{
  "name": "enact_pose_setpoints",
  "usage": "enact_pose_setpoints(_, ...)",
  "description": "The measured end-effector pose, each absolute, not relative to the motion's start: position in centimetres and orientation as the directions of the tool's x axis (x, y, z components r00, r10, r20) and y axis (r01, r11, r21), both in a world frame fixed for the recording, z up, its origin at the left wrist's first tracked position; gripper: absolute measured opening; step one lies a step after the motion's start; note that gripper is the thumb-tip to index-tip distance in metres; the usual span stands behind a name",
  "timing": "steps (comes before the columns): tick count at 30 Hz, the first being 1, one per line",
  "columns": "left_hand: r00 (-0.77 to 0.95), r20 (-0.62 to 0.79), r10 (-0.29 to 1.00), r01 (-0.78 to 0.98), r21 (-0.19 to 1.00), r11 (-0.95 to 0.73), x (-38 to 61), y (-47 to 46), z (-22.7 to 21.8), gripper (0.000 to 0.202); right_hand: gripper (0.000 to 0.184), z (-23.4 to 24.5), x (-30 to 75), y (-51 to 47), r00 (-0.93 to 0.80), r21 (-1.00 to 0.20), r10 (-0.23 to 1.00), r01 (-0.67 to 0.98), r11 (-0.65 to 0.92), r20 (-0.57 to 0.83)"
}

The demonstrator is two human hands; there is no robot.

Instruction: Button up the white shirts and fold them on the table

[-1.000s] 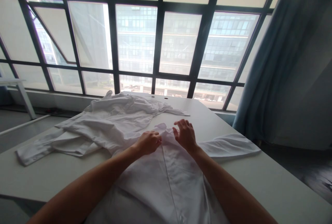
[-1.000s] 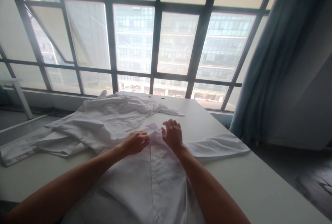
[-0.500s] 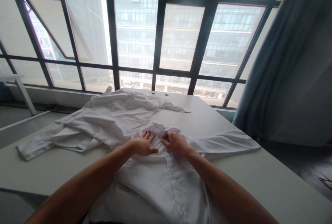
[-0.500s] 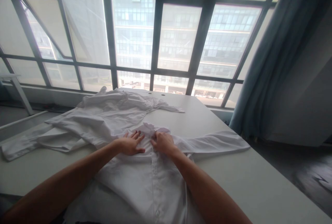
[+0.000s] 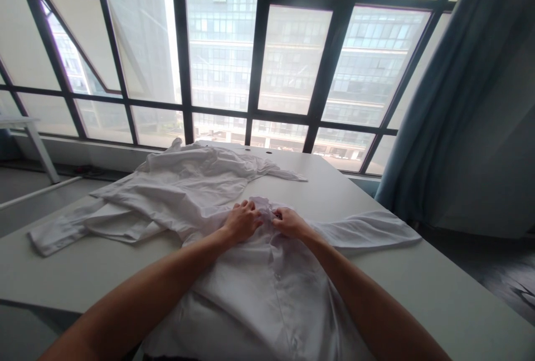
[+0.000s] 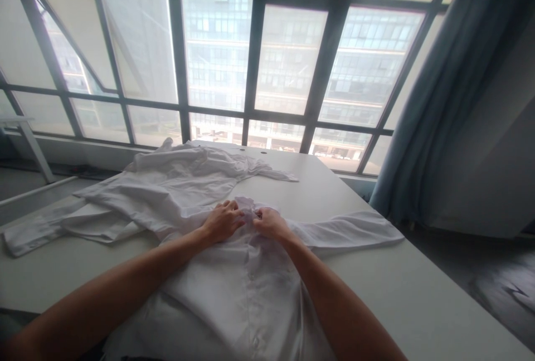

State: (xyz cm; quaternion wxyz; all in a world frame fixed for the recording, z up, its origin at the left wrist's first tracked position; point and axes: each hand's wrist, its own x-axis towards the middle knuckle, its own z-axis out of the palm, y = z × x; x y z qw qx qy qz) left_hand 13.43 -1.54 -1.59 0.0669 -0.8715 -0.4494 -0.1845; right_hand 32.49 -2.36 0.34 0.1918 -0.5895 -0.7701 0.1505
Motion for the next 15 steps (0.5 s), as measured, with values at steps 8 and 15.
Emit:
enact_pose_setpoints(8, 0.524, 0.426, 0.737, 0.807, 0.029, -0.59, 13.7, -1.2, -1.5, 0.027, 0.023, -0.8, 32.5, -1.6, -0.192, -0.574, 0.955, 0.766, 0.29, 0.225)
enact_pose_setpoints(15, 0.514, 0.327, 0.793, 0.814, 0.107, -0.571, 14.2, -0.5, -1.9, 0.027, 0.018, -1.2, 32.6, -1.1, -0.268, -0.682, 0.929, 0.631, 0.37, 0.256)
